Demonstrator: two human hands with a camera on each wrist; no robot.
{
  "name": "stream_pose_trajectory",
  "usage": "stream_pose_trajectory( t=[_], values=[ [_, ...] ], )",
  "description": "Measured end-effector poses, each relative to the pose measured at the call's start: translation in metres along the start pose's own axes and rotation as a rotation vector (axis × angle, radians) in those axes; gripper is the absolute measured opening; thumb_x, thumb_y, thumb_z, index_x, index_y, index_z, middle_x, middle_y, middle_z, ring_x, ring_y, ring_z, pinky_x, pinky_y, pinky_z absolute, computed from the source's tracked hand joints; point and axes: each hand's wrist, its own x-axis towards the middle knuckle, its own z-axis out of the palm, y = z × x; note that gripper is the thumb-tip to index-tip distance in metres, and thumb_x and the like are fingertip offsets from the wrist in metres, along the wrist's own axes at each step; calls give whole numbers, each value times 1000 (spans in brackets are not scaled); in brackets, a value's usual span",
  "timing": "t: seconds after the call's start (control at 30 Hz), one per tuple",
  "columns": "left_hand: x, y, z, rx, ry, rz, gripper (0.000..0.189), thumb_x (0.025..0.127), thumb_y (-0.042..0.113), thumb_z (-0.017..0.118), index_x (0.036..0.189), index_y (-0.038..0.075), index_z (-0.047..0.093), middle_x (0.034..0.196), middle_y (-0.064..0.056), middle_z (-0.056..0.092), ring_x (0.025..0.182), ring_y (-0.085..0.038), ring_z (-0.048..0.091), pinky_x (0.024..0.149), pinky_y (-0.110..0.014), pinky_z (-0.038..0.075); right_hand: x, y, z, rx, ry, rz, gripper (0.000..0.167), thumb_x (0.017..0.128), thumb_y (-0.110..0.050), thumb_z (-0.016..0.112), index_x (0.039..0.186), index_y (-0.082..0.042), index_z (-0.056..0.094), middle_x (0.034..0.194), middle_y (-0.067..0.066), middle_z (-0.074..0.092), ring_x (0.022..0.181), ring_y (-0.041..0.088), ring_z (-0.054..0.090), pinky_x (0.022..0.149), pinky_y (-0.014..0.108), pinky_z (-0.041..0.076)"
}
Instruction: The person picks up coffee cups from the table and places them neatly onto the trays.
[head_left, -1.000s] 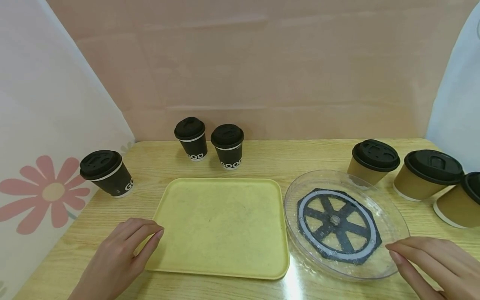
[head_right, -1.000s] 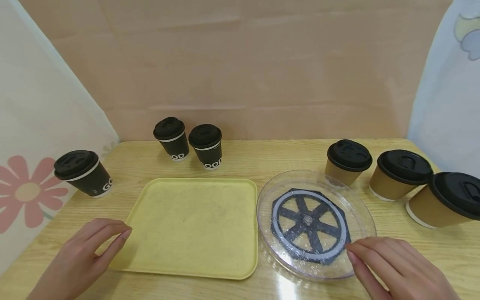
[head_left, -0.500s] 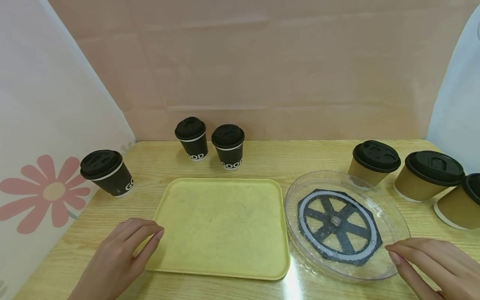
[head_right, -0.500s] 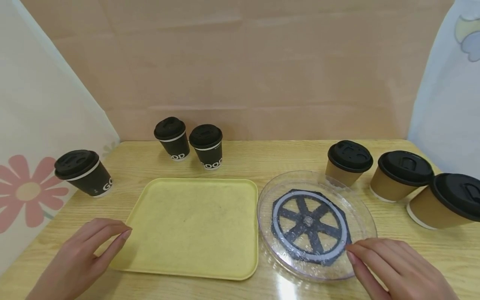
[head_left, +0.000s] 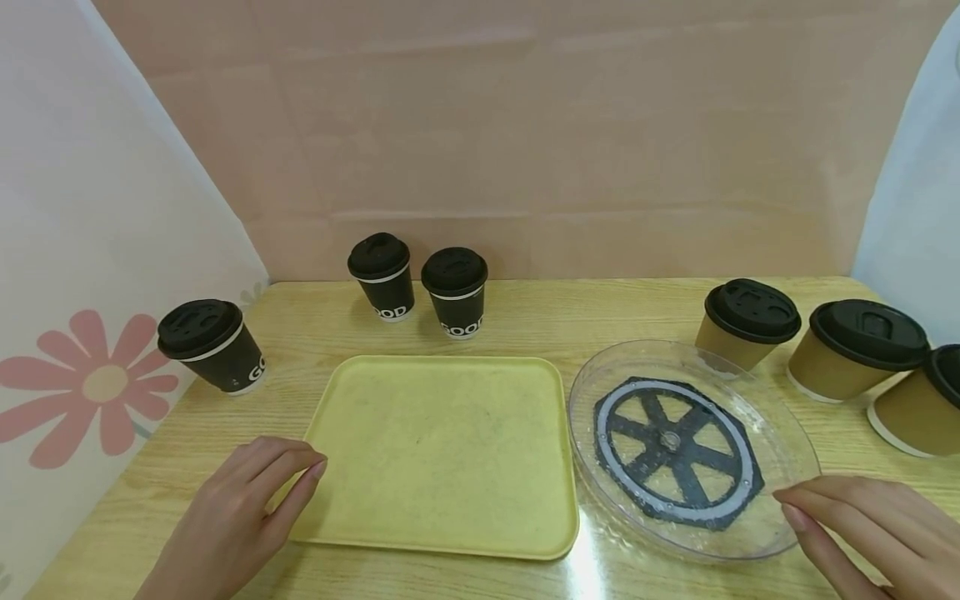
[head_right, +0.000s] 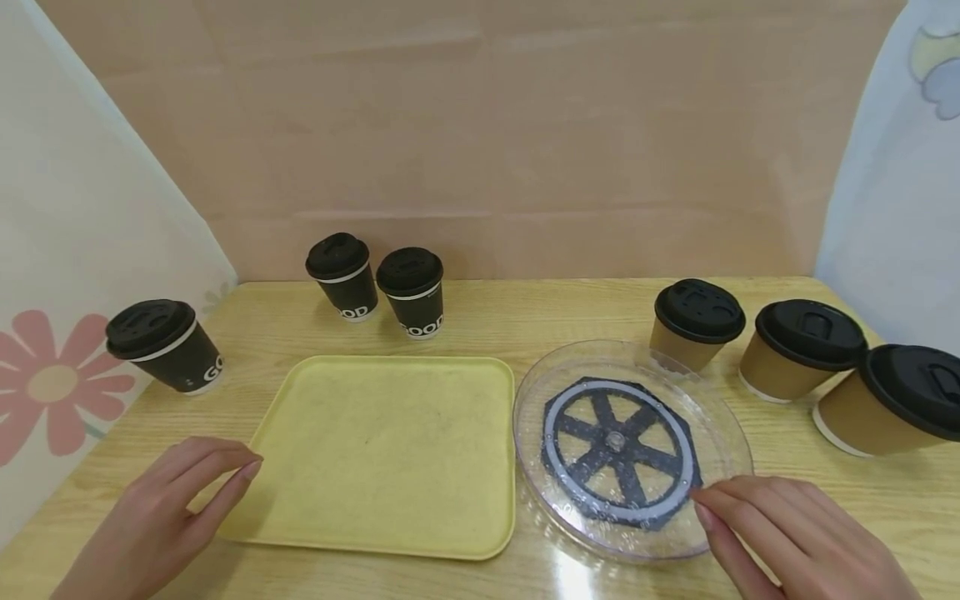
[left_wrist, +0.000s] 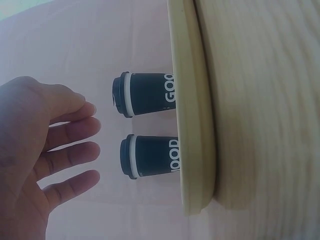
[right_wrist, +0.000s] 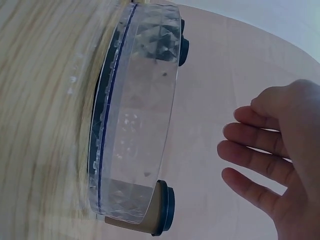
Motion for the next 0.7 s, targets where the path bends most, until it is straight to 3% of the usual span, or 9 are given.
stream_pose_trajectory(
  t=[0.7],
  values=[
    [1, 0, -4, -15, -15, 3, 48, 103, 47, 37, 85, 18, 70, 86, 12, 64, 80, -9, 58, 79, -17, 45, 3, -4, 2, -41, -18, -15, 57, 99, -53, 45, 70, -14, 74, 65, -5, 66, 61, -4, 55, 61, 6, 45]
  ],
)
